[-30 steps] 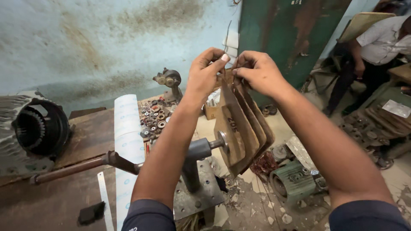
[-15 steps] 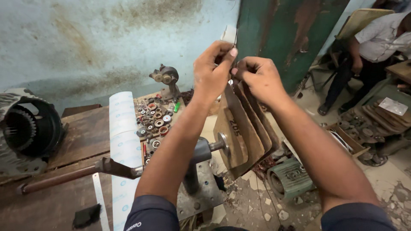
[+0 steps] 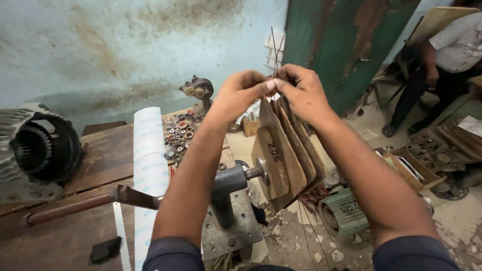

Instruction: The person clamps a stack of cardboard templates onto a hand-cranked winding spindle and turns the crank to wind wire. They then carry a spool of copper wire, mount it on a floor rod, and guide and tie the wire around the cardboard stack by hand.

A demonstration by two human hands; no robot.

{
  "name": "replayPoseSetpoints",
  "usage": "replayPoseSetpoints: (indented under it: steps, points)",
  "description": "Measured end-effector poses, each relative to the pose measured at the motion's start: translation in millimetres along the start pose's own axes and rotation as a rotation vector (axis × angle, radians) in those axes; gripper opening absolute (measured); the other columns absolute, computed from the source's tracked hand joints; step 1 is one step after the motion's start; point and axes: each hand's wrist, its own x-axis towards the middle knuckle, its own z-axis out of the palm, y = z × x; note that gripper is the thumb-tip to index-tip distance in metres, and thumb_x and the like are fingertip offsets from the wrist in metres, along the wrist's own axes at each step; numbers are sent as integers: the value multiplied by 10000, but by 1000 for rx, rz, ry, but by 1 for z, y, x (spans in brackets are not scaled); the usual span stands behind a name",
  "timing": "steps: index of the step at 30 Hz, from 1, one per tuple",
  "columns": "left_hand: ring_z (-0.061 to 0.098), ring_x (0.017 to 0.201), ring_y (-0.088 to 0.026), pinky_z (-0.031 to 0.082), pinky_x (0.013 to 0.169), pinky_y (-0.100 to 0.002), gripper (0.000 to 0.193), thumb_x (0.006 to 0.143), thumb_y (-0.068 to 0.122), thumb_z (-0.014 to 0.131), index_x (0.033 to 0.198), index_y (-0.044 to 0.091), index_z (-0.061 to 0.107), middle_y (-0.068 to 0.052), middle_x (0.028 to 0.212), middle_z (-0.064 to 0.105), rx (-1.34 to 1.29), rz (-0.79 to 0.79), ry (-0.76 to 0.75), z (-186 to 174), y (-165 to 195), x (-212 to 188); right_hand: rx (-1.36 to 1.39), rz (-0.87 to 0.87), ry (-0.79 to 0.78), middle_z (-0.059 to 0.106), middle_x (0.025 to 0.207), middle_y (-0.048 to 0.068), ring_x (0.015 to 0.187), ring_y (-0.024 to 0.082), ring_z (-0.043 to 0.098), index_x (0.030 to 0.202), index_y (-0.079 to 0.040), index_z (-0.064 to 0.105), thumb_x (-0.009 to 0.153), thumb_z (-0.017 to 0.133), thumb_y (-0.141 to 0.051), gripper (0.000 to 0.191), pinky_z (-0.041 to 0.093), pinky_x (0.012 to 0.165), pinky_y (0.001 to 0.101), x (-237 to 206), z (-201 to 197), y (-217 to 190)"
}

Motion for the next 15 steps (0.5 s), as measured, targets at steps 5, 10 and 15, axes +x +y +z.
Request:
replayPoseSetpoints:
  steps: [5,10,15]
  points:
    - [694,864,-103,524,725,-276,358,829,274,788,1086,23,786,-29,934,774,124,-87,-20,-5,-12,0,1,-3,-11,567,776,24,754,82,507,906,24,616,976,669,-81,137,445,672,281,11,1,17]
    - [721,883,-132,589,800,-293,397,813,257,793,1125,14,764,-56,984,787,96,-148,33,-3,-14,5,-11,-35,-36,632,793,11,754,72,560,949,27,653,962,668,-98,126,477,677,262,25,0,30]
    - [728,919,-180,597,820,-341,405,843,242,783,1154,-14,739,-85,1024,768,-228,-276,-12,-7,-28,8,14,-38,-29,638,814,11,773,73,558,976,38,672,971,688,-100,140,472,689,267,29,2,38]
